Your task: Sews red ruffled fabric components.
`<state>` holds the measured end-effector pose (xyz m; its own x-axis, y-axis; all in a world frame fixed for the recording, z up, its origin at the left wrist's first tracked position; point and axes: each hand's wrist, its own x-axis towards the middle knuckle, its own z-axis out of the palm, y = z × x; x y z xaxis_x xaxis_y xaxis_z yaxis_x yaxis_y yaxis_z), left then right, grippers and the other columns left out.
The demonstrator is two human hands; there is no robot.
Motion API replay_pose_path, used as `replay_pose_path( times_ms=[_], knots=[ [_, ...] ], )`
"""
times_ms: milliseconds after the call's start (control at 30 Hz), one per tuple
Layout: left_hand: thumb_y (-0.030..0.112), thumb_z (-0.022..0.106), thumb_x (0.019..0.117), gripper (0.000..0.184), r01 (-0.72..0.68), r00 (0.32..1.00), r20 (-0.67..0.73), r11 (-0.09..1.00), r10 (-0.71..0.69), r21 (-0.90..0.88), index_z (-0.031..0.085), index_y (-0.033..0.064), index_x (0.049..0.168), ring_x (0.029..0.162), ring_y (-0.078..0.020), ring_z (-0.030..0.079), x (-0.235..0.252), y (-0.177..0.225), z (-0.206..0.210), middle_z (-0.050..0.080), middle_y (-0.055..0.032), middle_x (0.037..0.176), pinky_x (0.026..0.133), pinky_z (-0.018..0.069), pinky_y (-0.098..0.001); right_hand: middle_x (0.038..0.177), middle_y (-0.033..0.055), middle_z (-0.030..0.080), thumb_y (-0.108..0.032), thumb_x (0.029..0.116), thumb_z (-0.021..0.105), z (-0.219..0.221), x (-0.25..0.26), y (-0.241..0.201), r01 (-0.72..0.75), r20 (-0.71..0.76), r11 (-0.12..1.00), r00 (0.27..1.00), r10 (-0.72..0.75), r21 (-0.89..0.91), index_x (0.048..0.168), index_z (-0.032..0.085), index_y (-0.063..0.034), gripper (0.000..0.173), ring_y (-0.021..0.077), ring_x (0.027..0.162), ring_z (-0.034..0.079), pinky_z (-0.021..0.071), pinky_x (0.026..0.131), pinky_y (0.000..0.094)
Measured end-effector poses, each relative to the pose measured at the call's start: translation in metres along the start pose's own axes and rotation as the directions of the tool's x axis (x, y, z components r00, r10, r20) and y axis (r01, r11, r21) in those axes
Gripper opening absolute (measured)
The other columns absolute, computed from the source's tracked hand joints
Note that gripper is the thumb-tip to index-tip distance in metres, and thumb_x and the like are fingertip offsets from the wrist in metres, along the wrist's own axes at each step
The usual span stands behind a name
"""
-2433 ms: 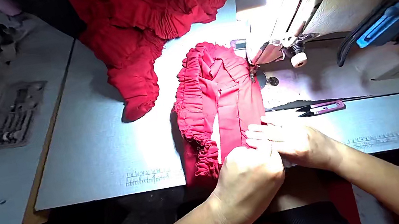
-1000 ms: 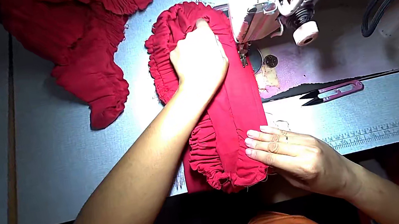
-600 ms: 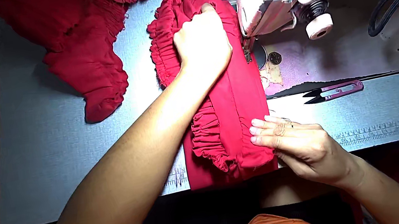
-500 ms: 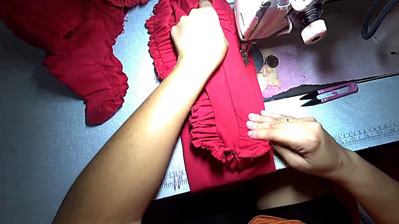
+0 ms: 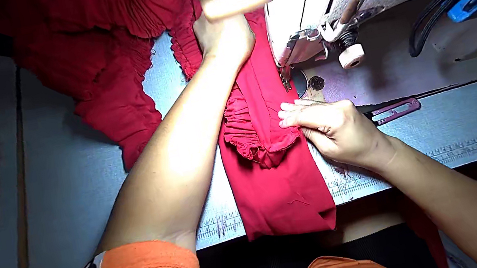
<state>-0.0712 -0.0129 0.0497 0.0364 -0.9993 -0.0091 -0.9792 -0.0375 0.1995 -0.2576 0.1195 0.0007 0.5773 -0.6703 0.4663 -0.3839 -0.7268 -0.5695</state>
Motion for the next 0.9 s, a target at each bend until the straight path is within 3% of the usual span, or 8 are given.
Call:
replay_pose_path(
  times_ms=[200,300,433,500,633,733,800,900],
  knots=[
    [0.025,0.054,0.1002,0.038,-0.073,0.997,0.001,0.997,0.073,-0.009,0.067,0.0053,0.130,0.132,-0.0449,0.054,0.013,-0.011,0.009,0.062,-0.0249,0.136,0.102,0.0392,-0.0680,0.119,0.0130,0.076,0.001,0.0960,0.056,0.003,0.006,0.003,-0.034,-0.035,0.999,0.999,0.035,0.027,0.111,0.079,-0.0022,0.027,0.0222,0.124,0.067,0.0481,0.113,0.0332],
    [0.034,0.047,0.1077,0.048,-0.096,0.991,0.099,0.995,0.095,0.000,0.056,0.0026,0.142,0.140,-0.0456,0.048,0.000,-0.014,-0.010,0.055,-0.0265,0.146,0.109,0.0367,-0.0674,0.121,0.0133,0.075,0.001,0.0961,0.056,0.006,0.004,0.003,-0.029,-0.052,1.000,0.998,0.029,0.011,0.112,0.078,-0.0023,0.027,0.0225,0.125,0.067,0.0469,0.114,0.0342],
    [0.029,0.051,0.1034,0.048,-0.345,0.939,-0.013,0.939,0.345,0.008,0.056,-0.0088,0.132,0.125,-0.0463,0.058,-0.082,-0.016,-0.031,0.060,-0.0301,0.128,0.102,0.0463,-0.0623,0.123,0.0131,0.074,0.000,0.0978,0.054,0.010,0.000,0.005,0.014,-0.053,1.000,0.999,-0.014,-0.001,0.115,0.076,-0.0004,0.028,0.0226,0.127,0.065,0.0454,0.116,0.0359],
    [0.023,0.056,0.0969,0.038,-0.483,0.875,-0.080,0.873,0.478,-0.061,0.062,-0.0039,0.123,0.115,-0.0401,0.062,-0.139,-0.015,-0.025,0.064,-0.0234,0.117,0.094,0.0516,-0.0564,0.126,0.0144,0.072,-0.002,0.0959,0.056,0.010,-0.008,-0.002,0.020,-0.068,0.997,0.997,-0.025,-0.077,0.119,0.074,0.0016,0.029,0.0239,0.130,0.063,0.0446,0.116,0.0358],
    [0.020,0.060,0.0855,0.043,-0.538,0.835,-0.174,0.841,0.522,-0.060,0.064,-0.0011,0.123,0.109,-0.0333,0.067,-0.195,-0.030,0.013,0.069,-0.0165,0.111,0.096,0.0506,-0.0516,0.137,0.0151,0.065,-0.015,0.0918,0.063,0.012,-0.038,-0.033,-0.003,-0.111,0.968,0.994,-0.025,-0.250,0.126,0.071,-0.0068,0.037,0.0296,0.133,0.058,0.0433,0.115,0.0470],
    [0.022,0.058,0.0917,0.029,-0.522,0.802,-0.322,0.853,0.503,0.031,0.069,-0.0006,0.107,0.079,-0.0317,0.069,-0.201,-0.036,0.018,0.070,-0.0145,0.088,0.068,0.0513,-0.0476,0.133,0.0117,0.068,-0.014,0.0957,0.058,0.022,-0.071,-0.059,0.061,-0.094,0.954,0.991,-0.092,-0.292,0.109,0.078,-0.0208,0.025,0.0322,0.130,0.059,0.0438,0.107,0.0537],
    [0.024,0.057,0.0933,0.023,-0.484,0.774,-0.417,0.870,0.476,0.094,0.068,0.0030,0.091,0.055,-0.0280,0.063,-0.207,-0.033,0.010,0.062,-0.0096,0.066,0.045,0.0448,-0.0433,0.128,0.0074,0.071,-0.013,0.0975,0.057,0.027,-0.091,-0.076,0.088,-0.070,0.967,0.992,-0.108,-0.239,0.101,0.077,-0.0217,0.022,0.0291,0.130,0.060,0.0410,0.111,0.0536],
    [0.021,0.057,0.0931,0.021,-0.402,0.803,-0.410,0.901,0.432,0.162,0.067,0.0040,0.087,0.049,-0.0284,0.059,-0.232,-0.019,-0.022,0.058,-0.0092,0.061,0.042,0.0397,-0.0435,0.117,0.0049,0.075,-0.009,0.0963,0.056,0.029,-0.114,-0.100,0.081,-0.099,0.986,0.990,-0.097,-0.148,0.100,0.075,-0.0191,0.023,0.0255,0.126,0.063,0.0382,0.114,0.0529]
  ],
)
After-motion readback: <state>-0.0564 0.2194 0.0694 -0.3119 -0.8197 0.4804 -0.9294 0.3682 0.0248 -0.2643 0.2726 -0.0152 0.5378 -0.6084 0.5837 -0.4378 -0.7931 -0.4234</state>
